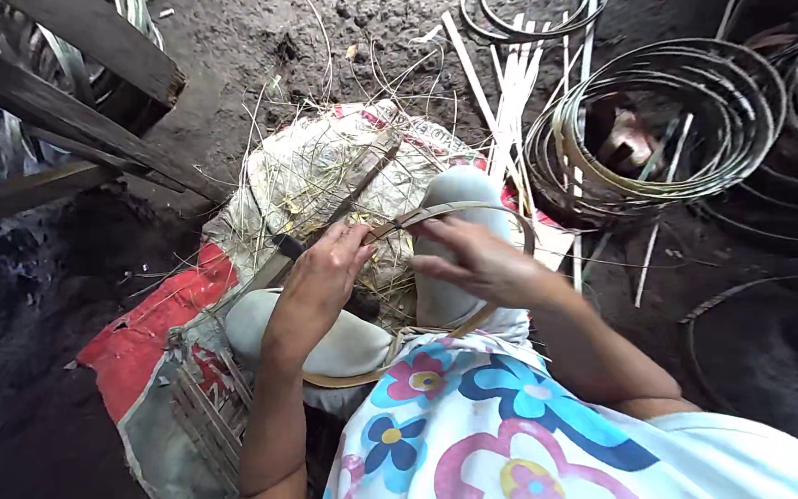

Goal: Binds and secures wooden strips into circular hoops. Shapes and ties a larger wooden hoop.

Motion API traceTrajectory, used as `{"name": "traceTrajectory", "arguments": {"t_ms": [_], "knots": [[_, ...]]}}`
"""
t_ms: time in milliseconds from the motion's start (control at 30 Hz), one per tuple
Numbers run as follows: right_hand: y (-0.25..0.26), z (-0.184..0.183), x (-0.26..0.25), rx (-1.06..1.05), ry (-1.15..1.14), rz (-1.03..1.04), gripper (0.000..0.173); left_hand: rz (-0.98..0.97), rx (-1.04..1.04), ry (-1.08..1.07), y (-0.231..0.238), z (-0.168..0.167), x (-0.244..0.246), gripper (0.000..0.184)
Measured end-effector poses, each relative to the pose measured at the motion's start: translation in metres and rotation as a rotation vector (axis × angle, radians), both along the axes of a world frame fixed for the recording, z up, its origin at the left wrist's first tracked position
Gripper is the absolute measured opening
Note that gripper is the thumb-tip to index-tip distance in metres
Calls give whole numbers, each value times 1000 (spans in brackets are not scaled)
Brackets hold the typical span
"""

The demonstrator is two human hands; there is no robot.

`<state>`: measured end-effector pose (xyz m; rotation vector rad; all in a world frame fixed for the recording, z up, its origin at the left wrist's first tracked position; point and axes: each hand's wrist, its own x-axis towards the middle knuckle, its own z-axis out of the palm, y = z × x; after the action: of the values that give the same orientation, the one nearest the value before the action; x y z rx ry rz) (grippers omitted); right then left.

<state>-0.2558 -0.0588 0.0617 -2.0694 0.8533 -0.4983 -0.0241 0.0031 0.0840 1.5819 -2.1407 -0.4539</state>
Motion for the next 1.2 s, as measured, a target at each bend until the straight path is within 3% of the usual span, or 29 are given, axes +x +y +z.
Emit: {"name": "traceTrajectory", "arguments": {"t_ms": [33,67,133,167,300,367,433,533,600,633,733,800,867,967,1067,1133,1200], "knots": [[2,-14,13,17,-56,19,55,-15,2,16,-1,1,0,27],[3,-25,25,44,-150,29,53,-24,5,25,-1,1,1,27],[11,-36,40,2,-237,20,25,-13,3,31,1,-3,3,28],[15,-32,41,-75,-196,61,28,0,-1,26,2,-6,6,29],[19,32,30,-778,-102,117,29,24,-32,-34,8,-10,5,30],[-9,64,26,-933,-32,45,27,31,-68,-56,13,-7,0,31],[-53,72,23,-775,153,107,31,76,-105,-54,18,-7,-5,36],[-97,46,35,-245,390,409,30,148,-114,3,20,-8,-10,48],[-105,31,40,12,384,517,34,153,-134,5,17,-10,-12,40],[-105,26,38,-23,319,452,32,156,-137,-18,14,-10,-12,36],[-91,24,23,-392,137,83,36,164,-99,-58,8,-11,-9,33],[-63,37,6,-449,7,-54,37,168,-79,-63,4,-12,-8,33],[-30,32,-14,-319,-70,-51,34,155,-32,-53,1,-10,-6,32],[-5,1,-9,-67,51,18,36,70,36,-6,-10,-8,-3,33],[0,-32,24,25,-175,-74,31,19,67,29,-14,-9,-3,34],[2,-46,38,37,-343,-147,20,13,62,44,-13,-12,1,34],[1,-52,38,-158,-297,-158,16,13,85,82,-12,-16,8,35]]}}
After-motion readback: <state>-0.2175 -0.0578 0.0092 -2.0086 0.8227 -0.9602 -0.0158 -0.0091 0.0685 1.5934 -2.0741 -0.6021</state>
